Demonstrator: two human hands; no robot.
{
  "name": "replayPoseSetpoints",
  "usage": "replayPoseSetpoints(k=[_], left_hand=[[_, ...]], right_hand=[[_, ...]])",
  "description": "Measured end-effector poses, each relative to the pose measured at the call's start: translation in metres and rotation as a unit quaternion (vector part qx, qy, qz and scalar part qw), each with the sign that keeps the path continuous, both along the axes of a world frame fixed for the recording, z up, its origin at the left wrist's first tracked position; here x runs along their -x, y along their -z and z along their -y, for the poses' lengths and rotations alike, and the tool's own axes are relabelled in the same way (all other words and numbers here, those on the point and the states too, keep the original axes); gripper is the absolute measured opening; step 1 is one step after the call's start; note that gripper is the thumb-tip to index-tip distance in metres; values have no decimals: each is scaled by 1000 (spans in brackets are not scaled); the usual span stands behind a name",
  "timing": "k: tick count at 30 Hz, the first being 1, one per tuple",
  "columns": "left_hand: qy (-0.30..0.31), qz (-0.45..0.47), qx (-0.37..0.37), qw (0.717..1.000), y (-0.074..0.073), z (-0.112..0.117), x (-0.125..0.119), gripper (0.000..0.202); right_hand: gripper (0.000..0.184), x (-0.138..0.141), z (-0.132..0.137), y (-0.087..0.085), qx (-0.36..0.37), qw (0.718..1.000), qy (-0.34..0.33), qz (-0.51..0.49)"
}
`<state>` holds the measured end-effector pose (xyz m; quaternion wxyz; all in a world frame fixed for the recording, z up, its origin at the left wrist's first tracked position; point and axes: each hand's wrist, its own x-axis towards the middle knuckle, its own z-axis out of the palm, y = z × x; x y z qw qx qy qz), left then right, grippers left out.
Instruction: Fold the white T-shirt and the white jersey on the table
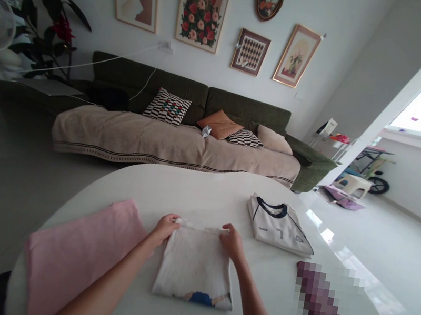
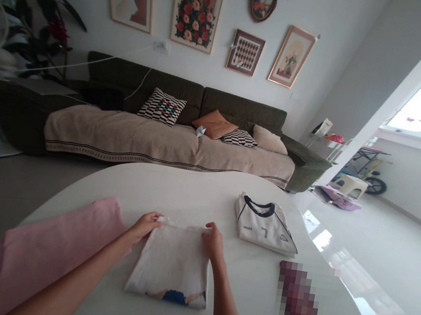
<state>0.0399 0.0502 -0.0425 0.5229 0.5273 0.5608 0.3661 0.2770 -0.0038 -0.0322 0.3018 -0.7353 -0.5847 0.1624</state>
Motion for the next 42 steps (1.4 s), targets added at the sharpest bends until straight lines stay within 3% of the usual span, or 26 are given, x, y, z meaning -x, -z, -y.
replayPoseSetpoints(k=[3, 6, 9, 12, 16, 21, 29, 35, 39, 42], left_hand=[[-35, -50, -42, 997, 2, 2, 2, 24], [-65, -95, -79, 990, 1, 2, 5, 25], [-80, -119, -98, 985, 0, 3, 7, 19], [-85, -122, -105, 983, 1, 4, 9, 12], [-81, -110, -84, 987, 4, 6, 13, 11], [-32, -83, -40, 995, 7, 7, 14, 15], [-53, -117, -85, 988, 7, 4, 12, 17], [-78, -206, -121, 968, 7, 2, 18, 11], [-79, -250, -199, 944, -4, 17, 12, 31], [-3, -294, -306, 906, -4, 39, 1, 49]], right_hand=[[38, 14, 9, 0, -25, 998, 24, 45], [40, 30, 20, 2, -44, 994, -15, 104], [42, 41, 30, 10, -6, 981, -77, 180], [47, 45, 37, 18, 45, 972, -79, 216], [48, 44, 39, 19, 59, 968, -74, 231], [49, 45, 38, 15, 66, 969, -77, 226], [49, 42, 38, 13, 79, 969, -87, 215], [49, 40, 37, 10, 91, 969, -90, 211], [52, 41, 37, 8, 77, 968, -84, 223], [58, 42, 38, 13, 57, 967, -76, 238]])
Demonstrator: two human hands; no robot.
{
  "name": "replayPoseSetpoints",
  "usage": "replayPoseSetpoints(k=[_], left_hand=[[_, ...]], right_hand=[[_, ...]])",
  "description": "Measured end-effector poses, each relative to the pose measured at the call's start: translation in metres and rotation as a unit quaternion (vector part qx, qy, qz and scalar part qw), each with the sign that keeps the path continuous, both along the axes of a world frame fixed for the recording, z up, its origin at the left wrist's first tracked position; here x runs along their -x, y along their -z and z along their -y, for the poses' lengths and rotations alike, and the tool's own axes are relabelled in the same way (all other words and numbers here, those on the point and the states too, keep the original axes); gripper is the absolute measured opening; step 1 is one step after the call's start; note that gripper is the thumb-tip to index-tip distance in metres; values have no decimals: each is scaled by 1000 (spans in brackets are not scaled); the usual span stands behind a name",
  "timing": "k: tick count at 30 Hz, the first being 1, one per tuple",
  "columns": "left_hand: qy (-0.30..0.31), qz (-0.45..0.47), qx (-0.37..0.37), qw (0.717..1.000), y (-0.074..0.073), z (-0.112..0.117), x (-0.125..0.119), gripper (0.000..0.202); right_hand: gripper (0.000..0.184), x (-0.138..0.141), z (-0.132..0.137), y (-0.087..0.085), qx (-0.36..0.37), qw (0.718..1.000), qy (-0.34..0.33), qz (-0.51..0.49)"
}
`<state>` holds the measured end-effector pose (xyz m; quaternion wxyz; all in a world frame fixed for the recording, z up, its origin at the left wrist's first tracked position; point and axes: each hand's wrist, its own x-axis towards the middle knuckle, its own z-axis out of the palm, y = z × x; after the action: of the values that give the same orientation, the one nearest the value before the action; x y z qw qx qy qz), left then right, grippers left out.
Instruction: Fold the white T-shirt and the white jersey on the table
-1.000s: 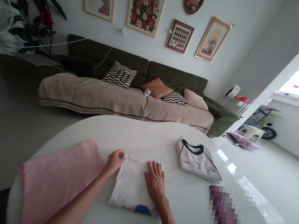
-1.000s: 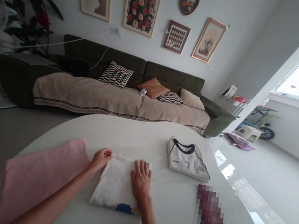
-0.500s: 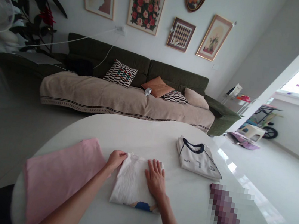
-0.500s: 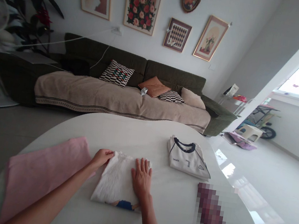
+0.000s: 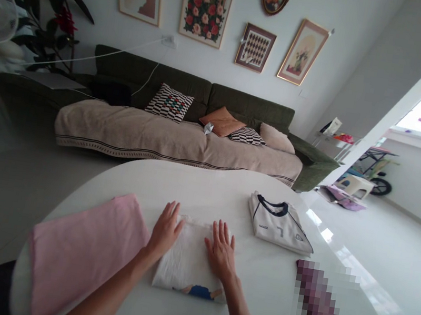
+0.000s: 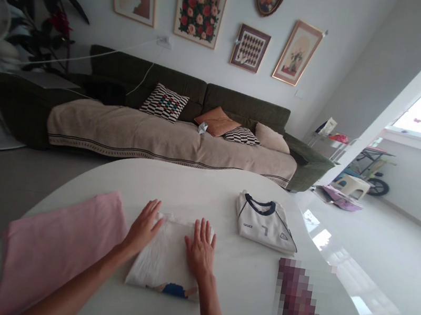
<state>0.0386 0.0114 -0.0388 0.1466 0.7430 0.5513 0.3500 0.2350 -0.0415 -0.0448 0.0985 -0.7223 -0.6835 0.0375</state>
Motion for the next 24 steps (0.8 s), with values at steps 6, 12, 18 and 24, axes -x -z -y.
replayPoseSetpoints(k=[6, 12, 18, 24], left_hand=[[125, -219, -10, 968, 25, 30, -10, 69], [18, -160, 81, 984, 12, 10, -5, 50], [17, -83, 149, 985, -14, -25, -2, 22], [60, 53, 154, 985, -63, -30, 16, 13]], right_hand=[[61, -3, 1, 11, 20, 1000, -18, -5], [51, -22, -1, 2, 49, 997, 64, -11], [39, -28, -17, -26, 51, 995, 81, -14], [30, -39, -16, -87, -26, 997, 42, -63]])
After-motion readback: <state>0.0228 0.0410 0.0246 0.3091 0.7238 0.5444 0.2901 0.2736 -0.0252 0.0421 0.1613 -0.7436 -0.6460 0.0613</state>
